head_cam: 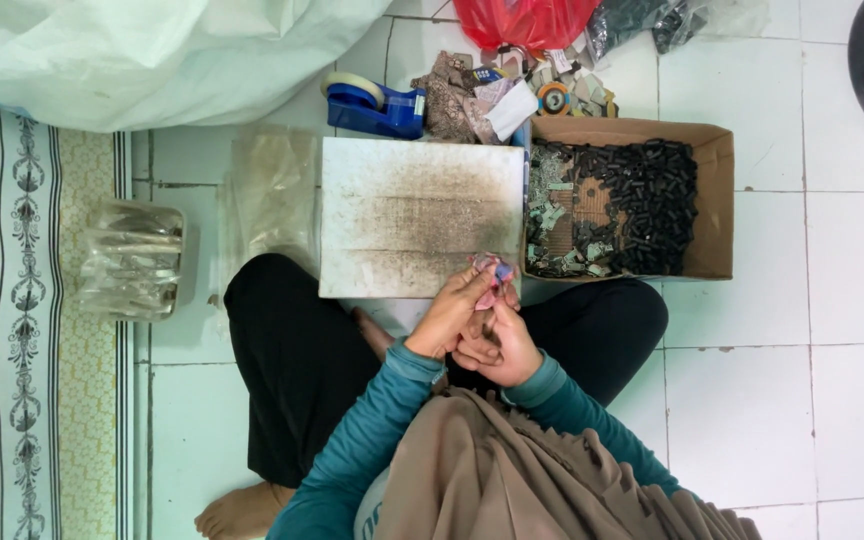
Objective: The person sits on the floor and packs small green electronic components into a clear plastic bag. They wipe the components with a pink cloth, arrange them on a white board, and then place them into the bag.
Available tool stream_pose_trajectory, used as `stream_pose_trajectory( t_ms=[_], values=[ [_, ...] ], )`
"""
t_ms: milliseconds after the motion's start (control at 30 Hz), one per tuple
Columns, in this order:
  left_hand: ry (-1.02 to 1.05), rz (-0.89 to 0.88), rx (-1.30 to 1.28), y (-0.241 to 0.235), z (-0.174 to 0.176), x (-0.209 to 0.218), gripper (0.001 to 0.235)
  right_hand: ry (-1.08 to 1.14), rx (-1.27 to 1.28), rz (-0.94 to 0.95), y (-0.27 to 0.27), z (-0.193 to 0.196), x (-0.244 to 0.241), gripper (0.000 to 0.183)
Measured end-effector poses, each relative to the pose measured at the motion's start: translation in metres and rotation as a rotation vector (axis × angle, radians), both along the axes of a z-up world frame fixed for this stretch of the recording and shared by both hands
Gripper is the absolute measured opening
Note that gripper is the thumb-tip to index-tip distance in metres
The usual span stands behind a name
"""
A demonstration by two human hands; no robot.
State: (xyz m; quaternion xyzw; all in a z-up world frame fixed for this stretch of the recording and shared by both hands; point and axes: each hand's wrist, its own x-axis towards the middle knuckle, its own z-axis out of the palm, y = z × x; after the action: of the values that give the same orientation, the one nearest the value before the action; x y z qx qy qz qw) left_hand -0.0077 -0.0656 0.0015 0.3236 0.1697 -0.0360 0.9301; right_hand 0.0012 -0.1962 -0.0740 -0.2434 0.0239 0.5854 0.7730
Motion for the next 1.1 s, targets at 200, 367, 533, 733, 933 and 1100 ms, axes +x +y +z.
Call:
stream_pose_trajectory(
  t_ms=[200,367,533,733,933,1100],
  values=[
    [0.195,-0.002,0.186,-0.005,-0.018,0.01,0.032,0.052,-0.051,-0.078,-0.005,-0.023,0.002,0.078],
    [0.284,0.121,0.08,-0.01,-0.011,0.02,0.03,-0.011,-0.169,-0.128,0.001,-0.012,0.014,0.06],
    [0.354,0.229,0.075,0.022,-0.067,0.038,0.032,-0.258,-0.349,-0.199,0.014,0.037,0.024,0.028],
    [0.304,0.251,0.391,0.052,-0.058,0.09,0.022,-0.152,-0.506,-0.251,-0.014,0.012,0.039,0.024],
    [0.231,0.316,0.638,0.075,0.026,0.179,0.031,-0.134,-0.603,-0.282,-0.035,0.012,0.037,0.025],
    [0.329,0.061,0.954,0.122,0.011,0.254,0.084,-0.089,-0.62,-0.332,-0.052,0.009,0.032,0.025]
  ],
)
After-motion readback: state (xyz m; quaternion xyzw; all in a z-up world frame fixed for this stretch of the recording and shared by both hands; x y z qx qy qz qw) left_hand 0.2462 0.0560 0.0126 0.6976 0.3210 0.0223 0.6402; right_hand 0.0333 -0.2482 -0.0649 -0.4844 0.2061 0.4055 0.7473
